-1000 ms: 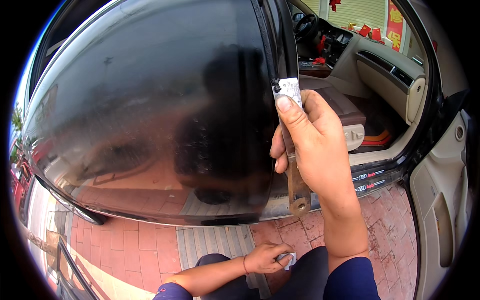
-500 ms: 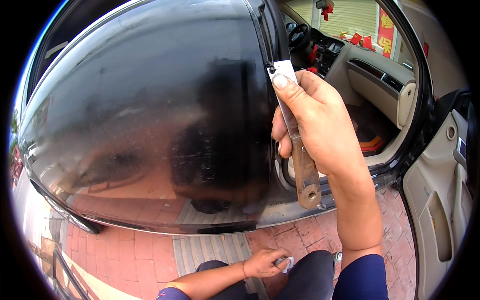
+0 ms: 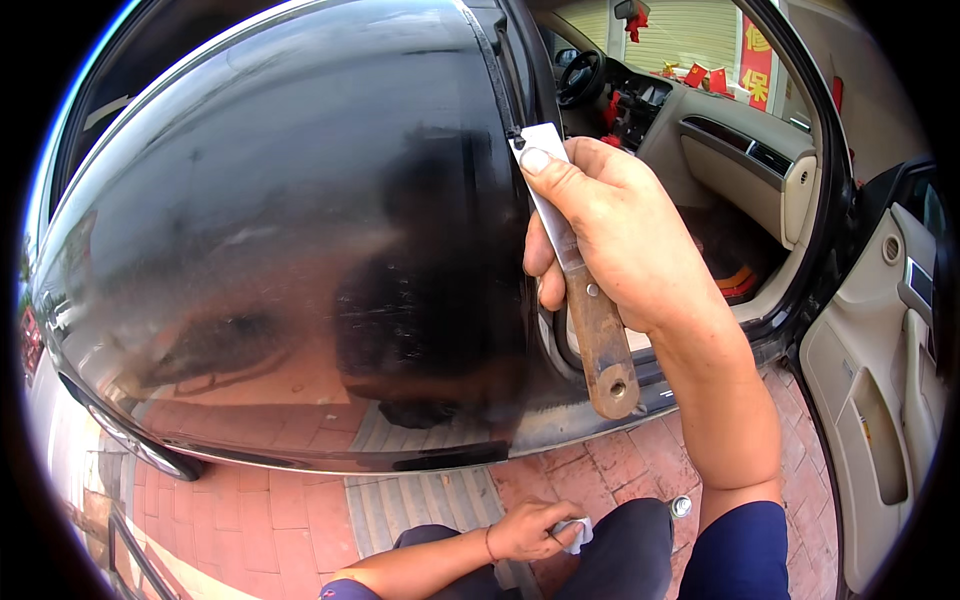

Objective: The person cleans and scrapes the edge of a car door using a spray can, a cloth, and a metal scraper tool.

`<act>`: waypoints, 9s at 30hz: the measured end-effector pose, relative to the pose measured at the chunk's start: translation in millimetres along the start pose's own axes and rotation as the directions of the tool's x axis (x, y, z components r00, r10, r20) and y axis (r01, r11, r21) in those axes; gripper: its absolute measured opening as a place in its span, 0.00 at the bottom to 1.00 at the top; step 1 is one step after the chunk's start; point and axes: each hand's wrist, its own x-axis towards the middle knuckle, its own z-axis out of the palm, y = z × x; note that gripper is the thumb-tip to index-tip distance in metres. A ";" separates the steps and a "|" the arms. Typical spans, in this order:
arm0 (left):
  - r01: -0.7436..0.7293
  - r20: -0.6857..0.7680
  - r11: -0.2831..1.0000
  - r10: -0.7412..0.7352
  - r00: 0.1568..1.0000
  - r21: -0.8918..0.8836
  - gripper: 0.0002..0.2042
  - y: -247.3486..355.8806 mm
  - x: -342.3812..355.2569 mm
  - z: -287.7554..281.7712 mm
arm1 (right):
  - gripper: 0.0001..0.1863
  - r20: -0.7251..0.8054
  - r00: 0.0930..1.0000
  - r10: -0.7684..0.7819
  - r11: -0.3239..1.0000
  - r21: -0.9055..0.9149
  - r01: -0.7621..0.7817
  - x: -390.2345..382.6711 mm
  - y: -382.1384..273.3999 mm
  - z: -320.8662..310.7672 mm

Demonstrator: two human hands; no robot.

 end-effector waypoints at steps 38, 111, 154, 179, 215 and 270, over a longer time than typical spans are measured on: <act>-0.008 0.037 0.997 0.006 0.999 0.071 0.09 -3.2 -0.4 9.8 | 0.15 0.011 1.000 0.008 0.998 -0.068 -0.007 61.9 -77.9 -8.8; 0.458 0.017 0.751 -0.528 0.849 0.476 0.10 -40.7 25.8 18.7 | 0.19 0.350 0.924 0.156 0.950 0.204 -0.237 -156.5 293.1 -41.0; 0.634 0.374 0.682 -0.731 0.571 0.365 0.15 -10.6 -25.4 -42.4 | 0.15 -0.027 1.000 0.007 0.986 0.165 -0.003 -161.9 425.1 98.4; 0.631 0.322 0.678 -0.735 0.597 0.377 0.13 -5.0 -22.1 -37.5 | 0.14 -0.010 1.000 0.009 0.977 0.215 -0.007 -152.2 388.2 87.3; 0.619 0.345 0.675 -0.738 0.580 0.401 0.13 0.6 -16.9 -37.3 | 0.13 0.067 0.997 -0.046 0.950 0.313 0.022 -140.6 355.9 78.4; 0.306 0.303 0.926 -0.364 0.881 0.223 0.17 -83.3 -30.8 5.1 | 0.14 0.108 0.994 0.011 0.917 0.395 -0.053 -112.6 254.5 55.3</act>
